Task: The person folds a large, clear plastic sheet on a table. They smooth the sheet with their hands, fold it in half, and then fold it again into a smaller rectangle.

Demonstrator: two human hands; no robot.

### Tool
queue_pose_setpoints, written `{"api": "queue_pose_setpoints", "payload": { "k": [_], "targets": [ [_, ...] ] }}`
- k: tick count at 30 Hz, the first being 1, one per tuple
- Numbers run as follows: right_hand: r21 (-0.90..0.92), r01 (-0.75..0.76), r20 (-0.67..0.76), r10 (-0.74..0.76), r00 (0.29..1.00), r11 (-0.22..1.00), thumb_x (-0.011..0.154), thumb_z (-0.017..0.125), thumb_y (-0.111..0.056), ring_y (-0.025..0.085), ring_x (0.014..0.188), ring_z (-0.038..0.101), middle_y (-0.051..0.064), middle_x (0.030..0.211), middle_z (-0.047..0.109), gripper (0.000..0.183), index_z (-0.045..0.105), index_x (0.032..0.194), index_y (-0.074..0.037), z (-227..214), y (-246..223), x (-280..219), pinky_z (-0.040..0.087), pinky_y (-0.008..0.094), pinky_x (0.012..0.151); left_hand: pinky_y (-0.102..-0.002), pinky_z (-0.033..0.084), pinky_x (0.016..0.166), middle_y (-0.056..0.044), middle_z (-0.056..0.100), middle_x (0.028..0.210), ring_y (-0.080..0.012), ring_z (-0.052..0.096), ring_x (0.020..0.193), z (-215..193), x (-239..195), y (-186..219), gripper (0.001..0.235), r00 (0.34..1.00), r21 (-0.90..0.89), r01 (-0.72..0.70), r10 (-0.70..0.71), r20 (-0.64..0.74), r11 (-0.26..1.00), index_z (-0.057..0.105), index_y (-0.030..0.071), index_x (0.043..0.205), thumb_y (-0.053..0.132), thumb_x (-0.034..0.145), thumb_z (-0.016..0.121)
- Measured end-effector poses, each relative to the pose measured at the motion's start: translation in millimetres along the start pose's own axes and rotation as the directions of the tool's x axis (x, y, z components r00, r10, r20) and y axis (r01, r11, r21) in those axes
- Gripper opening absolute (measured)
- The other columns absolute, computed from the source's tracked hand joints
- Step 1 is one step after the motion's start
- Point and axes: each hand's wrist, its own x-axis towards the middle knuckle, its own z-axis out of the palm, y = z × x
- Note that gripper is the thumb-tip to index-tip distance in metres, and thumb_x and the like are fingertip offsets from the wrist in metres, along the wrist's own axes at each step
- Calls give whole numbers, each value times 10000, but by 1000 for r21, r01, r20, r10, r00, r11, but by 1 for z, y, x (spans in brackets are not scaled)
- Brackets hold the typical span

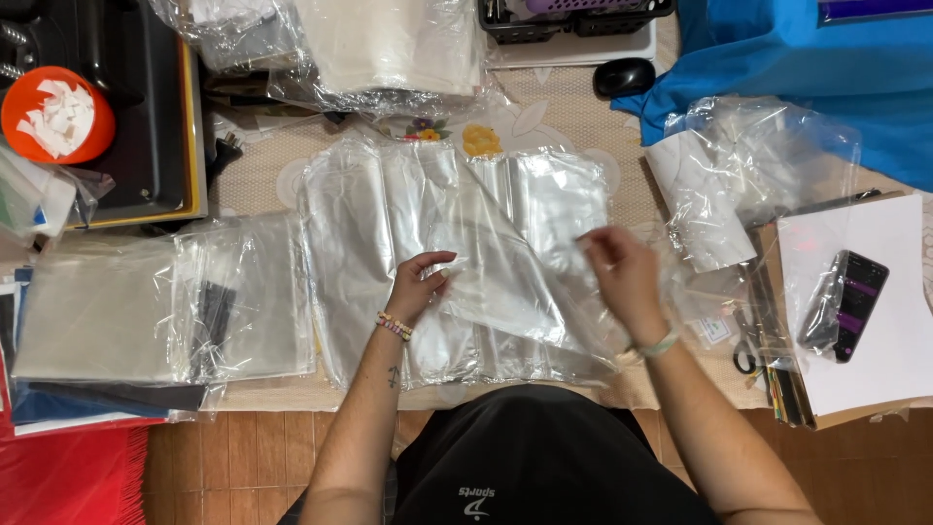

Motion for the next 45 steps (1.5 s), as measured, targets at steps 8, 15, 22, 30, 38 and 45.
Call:
{"api": "queue_pose_setpoints", "payload": {
  "k": [8, 15, 22, 30, 38, 45],
  "targets": [
    [-85, 386, 326, -340, 882, 919, 905, 680, -208, 267, 866, 748, 60, 880, 787, 115, 726, 1006, -179, 74, -55, -57, 596, 371, 738, -209, 559, 605, -75, 703, 1012, -47, 601, 624, 2, -3, 23, 291, 998, 32, 59, -60, 15, 998, 773, 33, 1102, -62, 881, 610],
    [-209, 614, 415, -500, 760, 761, 978, 589, -223, 253, 747, 731, 46, 801, 734, 108, 655, 1029, -154, 87, -53, -70, 580, 337, 625, -221, 557, 693, -57, 708, 903, -64, 632, 699, 13, -13, 47, 226, 989, 1, 144, -143, -44, 990, 777, 16, 1080, 127, 884, 758],
    [-231, 616, 403, -502, 765, 753, 967, 609, -199, 246, 790, 734, 54, 843, 737, 83, 650, 1015, -145, 86, -47, -68, 579, 325, 652, -260, 563, 705, -97, 716, 779, -107, 660, 713, 23, -11, 60, 503, 976, -118, 209, -214, -34, 971, 779, -29, 978, 462, 959, 672],
    [-254, 426, 256, -364, 896, 869, 941, 651, -162, 262, 1044, 709, 61, 1045, 753, 78, 665, 1016, -146, 61, -54, -42, 577, 349, 802, -242, 484, 704, -25, 603, 691, -82, 529, 695, 38, 12, 46, 182, 991, 26, 134, -134, 9, 991, 770, -13, 940, 151, 866, 790],
    [-187, 444, 296, -380, 876, 876, 754, 828, -418, 450, 1340, 465, 274, 1434, 509, 849, 454, 1403, -19, 35, -39, -33, 314, 583, 1125, -221, 533, 706, -98, 743, 814, -85, 659, 730, 69, 20, 79, 245, 992, -3, 116, -116, 57, 993, 753, -50, 995, 136, 850, 822],
    [-304, 59, 72, -39, 997, 951, 874, 619, -71, 451, 1001, 686, 206, 1082, 740, 601, 543, 1464, -157, 18, 37, -22, 526, 552, 878, -119, 494, 564, -86, 758, 971, -58, 679, 754, 114, 50, 97, 310, 988, -74, 84, -73, 137, 994, 749, 11, 1082, 278, 928, 715]
  ]
}}
